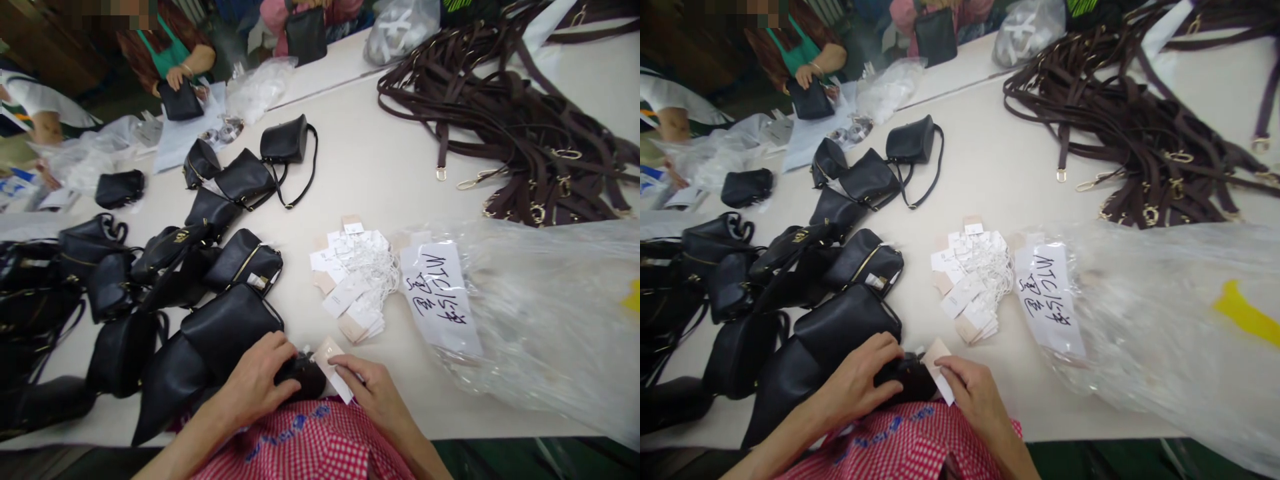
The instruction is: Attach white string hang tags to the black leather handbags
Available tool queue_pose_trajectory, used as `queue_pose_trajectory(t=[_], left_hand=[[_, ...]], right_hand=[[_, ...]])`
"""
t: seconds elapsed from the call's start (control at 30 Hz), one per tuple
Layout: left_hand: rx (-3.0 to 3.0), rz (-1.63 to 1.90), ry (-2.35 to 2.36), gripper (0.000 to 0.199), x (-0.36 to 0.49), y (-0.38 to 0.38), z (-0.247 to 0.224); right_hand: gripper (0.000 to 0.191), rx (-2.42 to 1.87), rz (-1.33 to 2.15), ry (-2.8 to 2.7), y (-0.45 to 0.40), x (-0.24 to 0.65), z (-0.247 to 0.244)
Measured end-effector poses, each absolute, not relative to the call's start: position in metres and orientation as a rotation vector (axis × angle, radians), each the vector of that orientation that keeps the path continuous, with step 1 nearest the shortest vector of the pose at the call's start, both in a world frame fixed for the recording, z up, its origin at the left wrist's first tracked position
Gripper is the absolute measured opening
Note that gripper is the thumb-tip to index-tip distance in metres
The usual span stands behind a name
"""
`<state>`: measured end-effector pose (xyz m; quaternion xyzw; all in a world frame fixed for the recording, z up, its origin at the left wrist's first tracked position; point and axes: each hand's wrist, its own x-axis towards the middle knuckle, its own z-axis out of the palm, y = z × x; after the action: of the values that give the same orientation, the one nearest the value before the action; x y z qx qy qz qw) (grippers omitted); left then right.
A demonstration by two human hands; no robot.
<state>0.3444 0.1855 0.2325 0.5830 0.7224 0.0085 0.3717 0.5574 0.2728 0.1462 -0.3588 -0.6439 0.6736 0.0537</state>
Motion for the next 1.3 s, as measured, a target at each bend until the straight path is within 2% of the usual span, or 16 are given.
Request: queue_pose_trajectory(t=[0.13, 0.3, 0.43, 0.57, 0.67, 0.73, 0.9, 1.0, 1.13, 1.3], left_hand=[[1.509, 0.194, 1.905, 0.024, 0.354, 0.160, 0.232], [1.486, 0.385, 1.992, 0.018, 0.364, 0.147, 0.228], [1.273, 0.370, 2.022, 0.003, 0.363, 0.160, 0.236], [1.239, 0.441, 1.925, 0.009, 0.358, 0.161, 0.241], [1.167, 0.544, 1.846, 0.035, 0.354, 0.147, 0.240], [1.099, 0.535, 1.919, 0.039, 0.353, 0.139, 0.239], [1.274, 0.489, 1.980, 0.017, 0.353, 0.128, 0.237], [1.256, 0.491, 1.954, 0.011, 0.350, 0.130, 0.239], [1.073, 0.466, 1.927, 0.017, 0.342, 0.143, 0.247], [1.062, 0.382, 1.868, 0.020, 0.333, 0.157, 0.253]], right_hand=[[0.034, -1.038, 2.059, -2.061, 0.265, 0.559, 0.146], [0.030, -0.953, 2.119, -2.138, 0.262, 0.555, 0.151], [0.031, -0.875, 2.102, -2.261, 0.262, 0.549, 0.149], [0.033, -0.884, 1.934, -2.435, 0.260, 0.551, 0.148], [0.034, -0.987, 1.720, -2.494, 0.257, 0.557, 0.146], [0.035, -1.047, 1.620, -2.486, 0.256, 0.561, 0.143], [0.033, -0.929, 1.579, -2.484, 0.260, 0.560, 0.135], [0.035, -0.892, 1.506, -2.571, 0.260, 0.557, 0.133], [0.036, -0.923, 1.405, -2.636, 0.258, 0.554, 0.136], [0.034, -0.927, 1.466, -2.563, 0.260, 0.551, 0.141]])
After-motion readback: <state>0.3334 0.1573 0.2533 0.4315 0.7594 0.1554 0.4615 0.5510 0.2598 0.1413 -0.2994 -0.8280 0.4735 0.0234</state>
